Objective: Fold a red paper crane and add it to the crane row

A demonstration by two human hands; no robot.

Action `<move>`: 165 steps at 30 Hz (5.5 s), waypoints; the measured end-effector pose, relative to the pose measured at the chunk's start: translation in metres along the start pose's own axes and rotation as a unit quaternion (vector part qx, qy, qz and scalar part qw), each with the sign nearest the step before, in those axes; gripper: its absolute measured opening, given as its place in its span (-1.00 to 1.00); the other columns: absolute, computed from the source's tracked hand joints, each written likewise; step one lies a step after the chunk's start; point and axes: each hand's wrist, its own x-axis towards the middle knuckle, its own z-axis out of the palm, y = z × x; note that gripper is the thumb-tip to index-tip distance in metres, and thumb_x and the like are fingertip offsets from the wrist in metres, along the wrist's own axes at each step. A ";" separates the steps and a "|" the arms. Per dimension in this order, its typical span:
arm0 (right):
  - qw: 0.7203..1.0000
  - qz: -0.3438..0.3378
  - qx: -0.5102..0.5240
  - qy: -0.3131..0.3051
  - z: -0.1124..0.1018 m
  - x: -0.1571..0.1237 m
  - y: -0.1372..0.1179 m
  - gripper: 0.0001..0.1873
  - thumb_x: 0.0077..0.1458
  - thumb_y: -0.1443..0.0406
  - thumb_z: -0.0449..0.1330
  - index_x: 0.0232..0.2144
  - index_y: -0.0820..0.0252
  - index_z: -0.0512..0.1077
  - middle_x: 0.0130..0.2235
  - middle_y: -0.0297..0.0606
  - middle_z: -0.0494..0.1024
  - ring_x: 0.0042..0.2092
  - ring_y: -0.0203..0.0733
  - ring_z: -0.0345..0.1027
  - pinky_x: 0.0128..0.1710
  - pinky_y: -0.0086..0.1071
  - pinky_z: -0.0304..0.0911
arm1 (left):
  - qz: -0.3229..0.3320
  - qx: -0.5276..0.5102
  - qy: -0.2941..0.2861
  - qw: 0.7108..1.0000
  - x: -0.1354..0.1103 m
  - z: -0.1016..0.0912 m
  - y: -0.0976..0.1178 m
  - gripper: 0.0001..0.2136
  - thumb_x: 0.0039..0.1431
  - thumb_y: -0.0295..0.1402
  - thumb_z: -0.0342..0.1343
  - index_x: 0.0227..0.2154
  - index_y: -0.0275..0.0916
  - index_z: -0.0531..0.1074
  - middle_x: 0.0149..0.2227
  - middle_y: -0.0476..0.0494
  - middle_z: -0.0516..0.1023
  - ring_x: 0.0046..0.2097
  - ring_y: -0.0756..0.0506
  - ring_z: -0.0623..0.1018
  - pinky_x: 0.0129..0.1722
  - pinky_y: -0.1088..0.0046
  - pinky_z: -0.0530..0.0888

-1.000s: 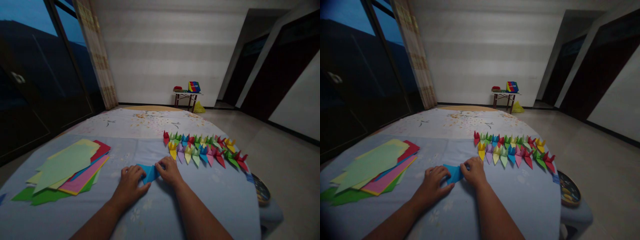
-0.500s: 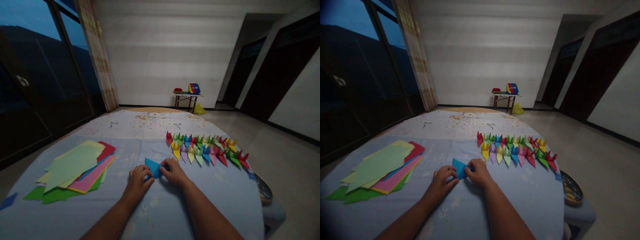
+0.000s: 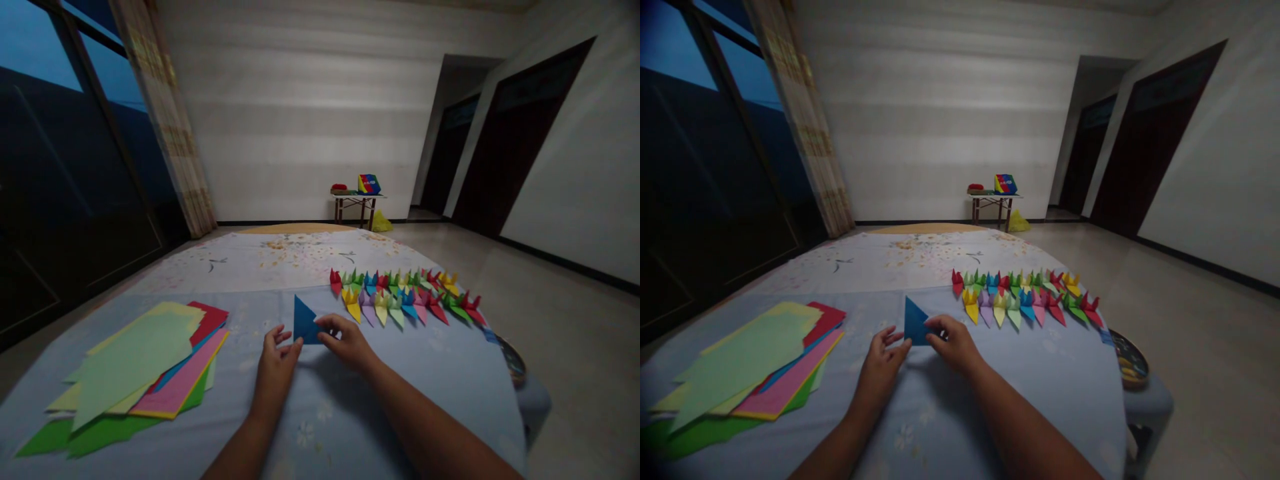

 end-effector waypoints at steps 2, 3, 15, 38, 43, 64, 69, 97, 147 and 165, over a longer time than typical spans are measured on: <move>1.000 -0.008 -0.015 0.023 0.004 0.000 0.002 -0.83 -0.05 0.35 0.17 -0.32 0.18 0.44 -0.36 -0.30 0.47 -0.34 -0.29 0.31 -0.35 -0.42 0.20 | -0.030 -0.012 -0.017 0.999 0.002 0.001 0.005 -0.46 -0.04 -0.10 0.13 -0.05 -0.29 0.15 -0.08 -0.34 0.38 -0.28 -0.14 0.56 -0.25 0.26 0.45; 0.999 -0.012 -0.013 0.035 0.005 0.000 0.004 -0.84 -0.05 0.35 0.17 -0.33 0.18 0.45 -0.36 -0.29 0.48 -0.34 -0.29 0.31 -0.36 -0.42 0.20 | -0.043 -0.012 -0.030 0.999 0.004 0.002 0.008 -0.43 -0.04 -0.08 0.12 -0.04 -0.29 0.14 -0.06 -0.37 0.36 -0.28 -0.14 0.56 -0.28 0.28 0.46; 0.999 -0.025 -0.007 0.023 0.003 -0.004 0.014 -0.88 -0.04 0.30 0.21 -0.37 0.16 0.48 -0.38 -0.30 0.48 -0.35 -0.30 0.30 -0.35 -0.44 0.19 | -0.026 -0.010 -0.137 0.990 0.026 0.018 0.008 -0.44 -0.08 -0.07 0.17 -0.05 -0.26 0.22 0.00 -0.34 0.37 -0.27 -0.16 0.57 -0.21 0.22 0.47; 0.996 0.061 0.064 -0.009 0.002 -0.001 0.018 -0.77 0.00 0.15 0.19 -0.41 0.20 0.49 -0.42 -0.32 0.44 -0.38 -0.31 0.29 -0.35 -0.44 0.19 | -0.047 -0.028 -0.151 0.987 0.030 0.015 0.004 -0.44 -0.10 -0.07 0.17 -0.05 -0.26 0.24 0.00 -0.30 0.38 -0.17 -0.18 0.54 -0.15 0.23 0.46; 0.998 0.047 0.042 -0.020 0.002 -0.001 0.016 -0.78 0.03 0.16 0.17 -0.38 0.18 0.50 -0.39 -0.31 0.45 -0.35 -0.29 0.31 -0.33 -0.44 0.20 | -0.037 -0.029 -0.150 0.988 0.029 0.013 0.004 -0.47 -0.08 -0.08 0.16 -0.07 -0.26 0.25 -0.01 -0.30 0.38 -0.16 -0.18 0.53 -0.14 0.25 0.45; 0.990 -0.081 -0.107 0.033 0.002 -0.004 0.016 -0.92 0.03 0.34 0.14 -0.49 0.22 0.38 -0.46 -0.32 0.38 -0.40 -0.32 0.25 -0.39 -0.47 0.16 | -0.047 -0.064 -0.177 0.981 0.027 0.017 0.003 -0.51 -0.10 -0.14 0.20 -0.11 -0.26 0.30 -0.23 -0.16 0.54 -0.28 -0.13 0.57 -0.29 0.39 0.47; 0.996 -0.053 -0.070 0.031 0.002 -0.003 0.014 -0.88 0.03 0.30 0.16 -0.49 0.23 0.42 -0.47 -0.32 0.40 -0.41 -0.34 0.25 -0.39 -0.47 0.15 | -0.045 -0.071 -0.174 0.981 0.024 0.015 0.006 -0.51 -0.09 -0.15 0.21 -0.10 -0.26 0.30 -0.34 -0.09 0.59 -0.29 -0.13 0.57 -0.27 0.39 0.48; 0.990 -0.101 -0.100 0.017 -0.003 -0.006 0.021 -0.38 -0.04 0.43 0.10 0.10 0.07 0.15 -0.03 -0.15 0.39 -0.15 -0.23 0.33 -0.28 -0.37 0.32 | 0.024 -0.014 -0.232 0.972 0.021 0.012 0.005 -0.48 -0.04 -0.19 0.16 0.01 -0.20 0.27 0.05 -0.24 0.23 -0.11 -0.17 0.47 -0.16 0.32 0.45; 0.998 -0.002 -0.053 0.037 -0.003 -0.001 0.015 -0.80 -0.14 0.44 0.09 -0.39 0.20 0.42 -0.42 -0.35 0.45 -0.37 -0.28 0.30 -0.32 -0.44 0.21 | -0.104 -0.075 -0.276 0.953 0.024 0.015 0.010 -0.57 0.02 -0.14 0.12 -0.06 -0.24 0.39 -0.36 -0.10 0.52 -0.39 -0.04 0.47 -0.36 0.45 0.40; 0.988 -0.086 -0.113 0.065 -0.003 -0.006 0.015 -0.91 0.01 0.39 0.11 -0.36 0.18 0.38 -0.38 -0.28 0.42 -0.32 -0.26 0.30 -0.27 -0.41 0.20 | -0.183 -0.177 -0.252 0.934 0.015 0.020 0.021 -0.66 0.00 -0.08 0.12 -0.29 -0.26 0.44 -0.46 -0.02 0.46 -0.45 -0.01 0.46 -0.41 0.48 0.38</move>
